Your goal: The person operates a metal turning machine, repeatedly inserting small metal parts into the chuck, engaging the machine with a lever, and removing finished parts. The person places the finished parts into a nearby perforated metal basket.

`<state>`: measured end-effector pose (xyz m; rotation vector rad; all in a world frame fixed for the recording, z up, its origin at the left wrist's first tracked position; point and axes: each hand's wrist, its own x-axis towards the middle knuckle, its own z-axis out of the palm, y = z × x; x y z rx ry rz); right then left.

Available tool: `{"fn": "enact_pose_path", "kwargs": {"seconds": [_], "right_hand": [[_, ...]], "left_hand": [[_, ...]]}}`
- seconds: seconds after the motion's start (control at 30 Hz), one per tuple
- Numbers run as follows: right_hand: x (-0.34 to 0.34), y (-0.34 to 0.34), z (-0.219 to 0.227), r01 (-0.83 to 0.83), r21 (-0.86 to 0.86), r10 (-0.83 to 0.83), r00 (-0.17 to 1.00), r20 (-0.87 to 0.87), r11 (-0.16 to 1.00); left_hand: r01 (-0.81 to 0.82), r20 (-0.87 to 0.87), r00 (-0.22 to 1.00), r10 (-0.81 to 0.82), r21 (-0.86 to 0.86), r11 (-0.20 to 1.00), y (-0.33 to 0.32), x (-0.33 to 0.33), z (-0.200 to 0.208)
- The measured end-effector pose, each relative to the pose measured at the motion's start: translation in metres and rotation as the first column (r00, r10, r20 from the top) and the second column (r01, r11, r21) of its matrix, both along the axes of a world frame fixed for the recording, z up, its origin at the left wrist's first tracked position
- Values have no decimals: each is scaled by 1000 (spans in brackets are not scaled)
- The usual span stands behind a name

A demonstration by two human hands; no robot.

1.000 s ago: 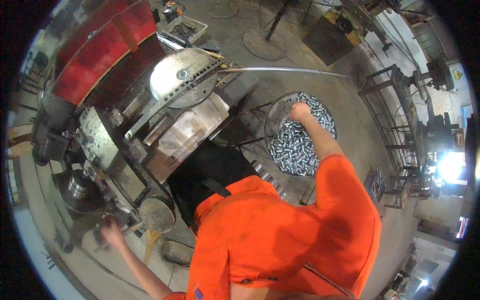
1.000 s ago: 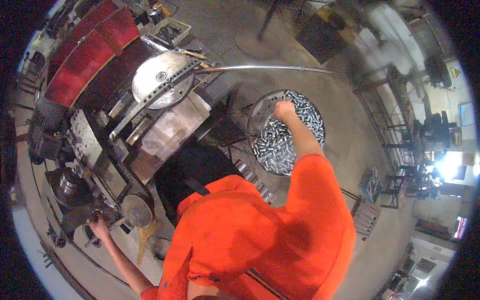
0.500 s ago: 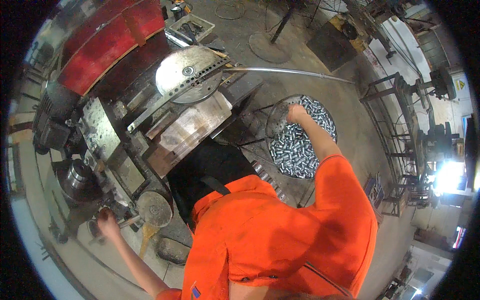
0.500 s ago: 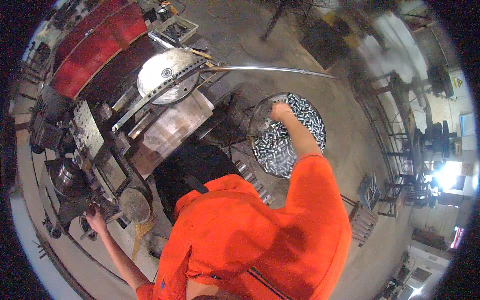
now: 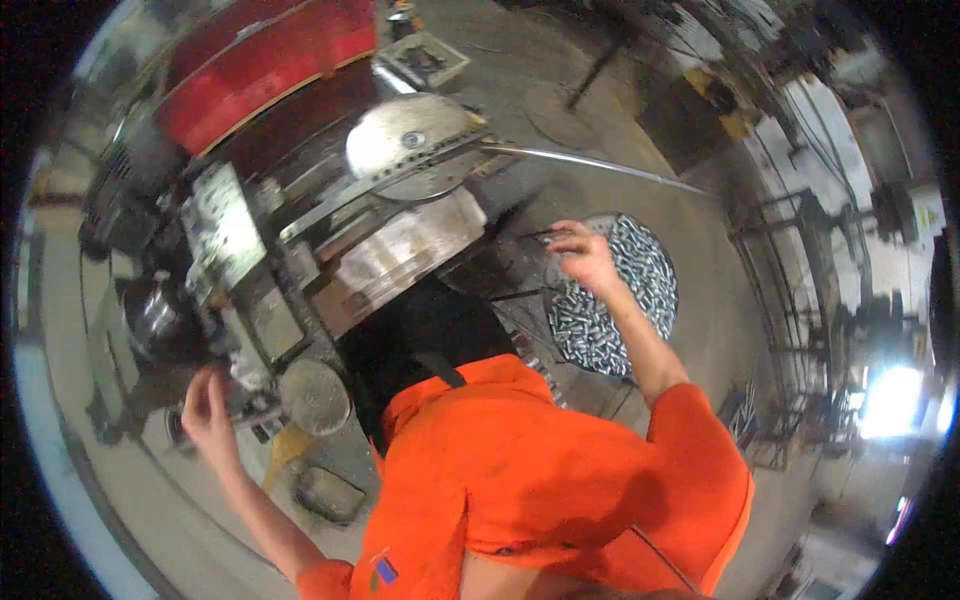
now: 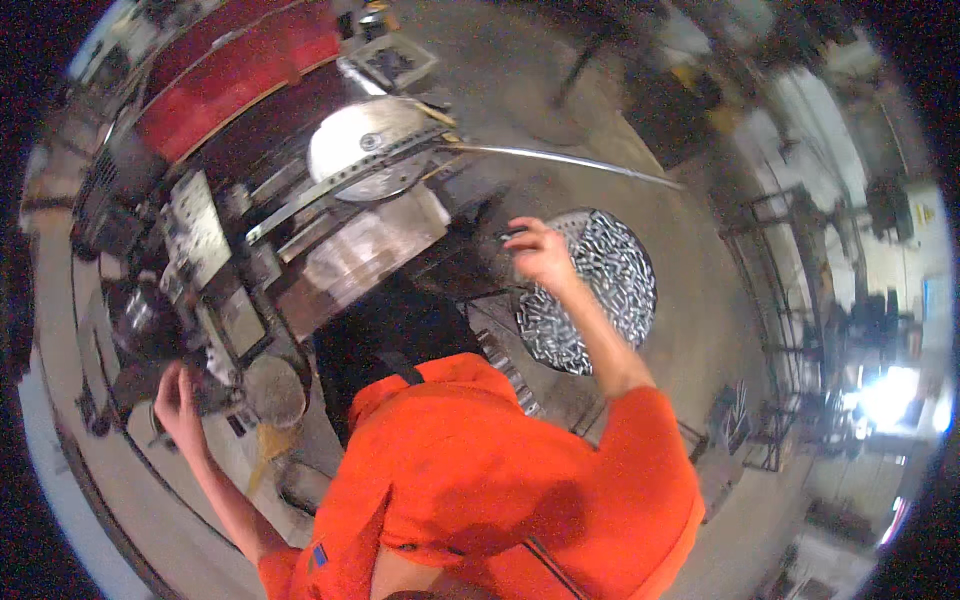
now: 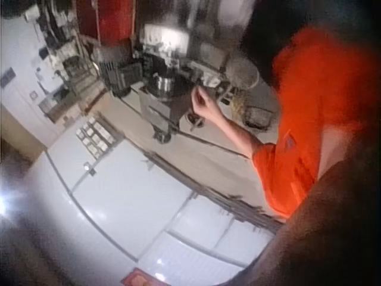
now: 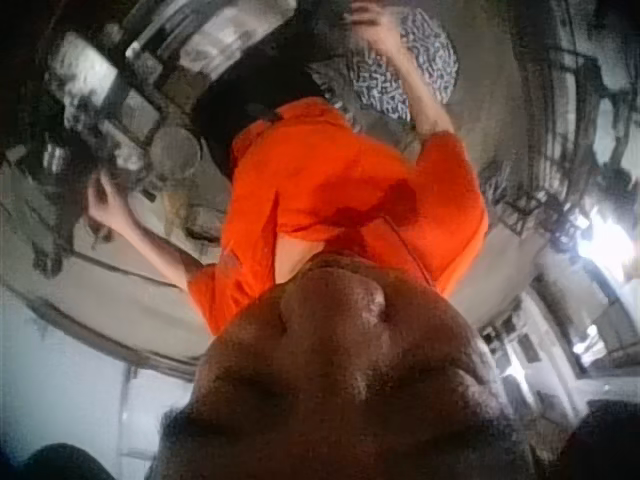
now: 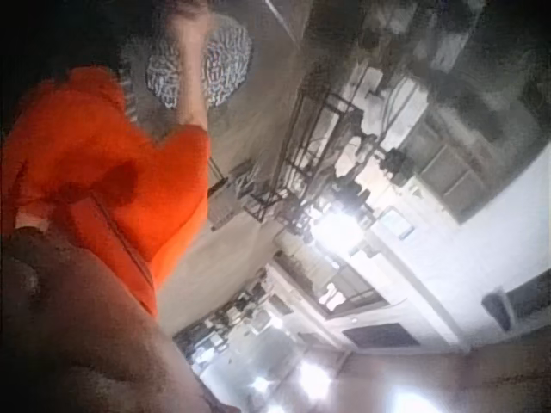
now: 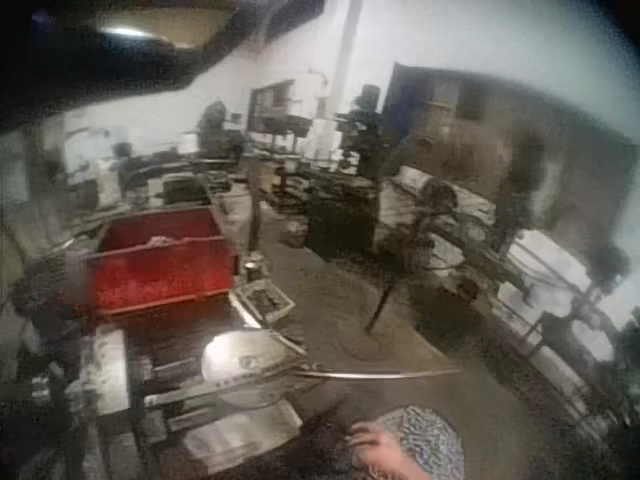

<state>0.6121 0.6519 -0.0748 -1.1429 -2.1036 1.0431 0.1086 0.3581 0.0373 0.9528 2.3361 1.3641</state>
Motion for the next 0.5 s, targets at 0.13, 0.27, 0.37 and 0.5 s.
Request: {"fn": "enact_pose_path", "kwargs": {"seconds": [0.13, 0.27, 0.37, 0.5], "right_hand": [[-114, -42, 84, -346, 304, 425, 870, -250, 887], [-196, -65, 132, -559, 523, 703, 702, -116, 644], [-221, -73, 156, -616, 576, 758, 652, -13, 538], [-239, -80, 163, -639, 598, 797, 604, 1, 484]], "left_hand": [[288, 4, 957, -290, -104, 952, 67, 75, 41], [515, 204, 839, -504, 2, 857, 103, 118, 33], [445, 320, 818, -478, 173, 878, 100, 126, 39], [413, 391, 779, -491, 269, 870, 84, 114, 36]]}}
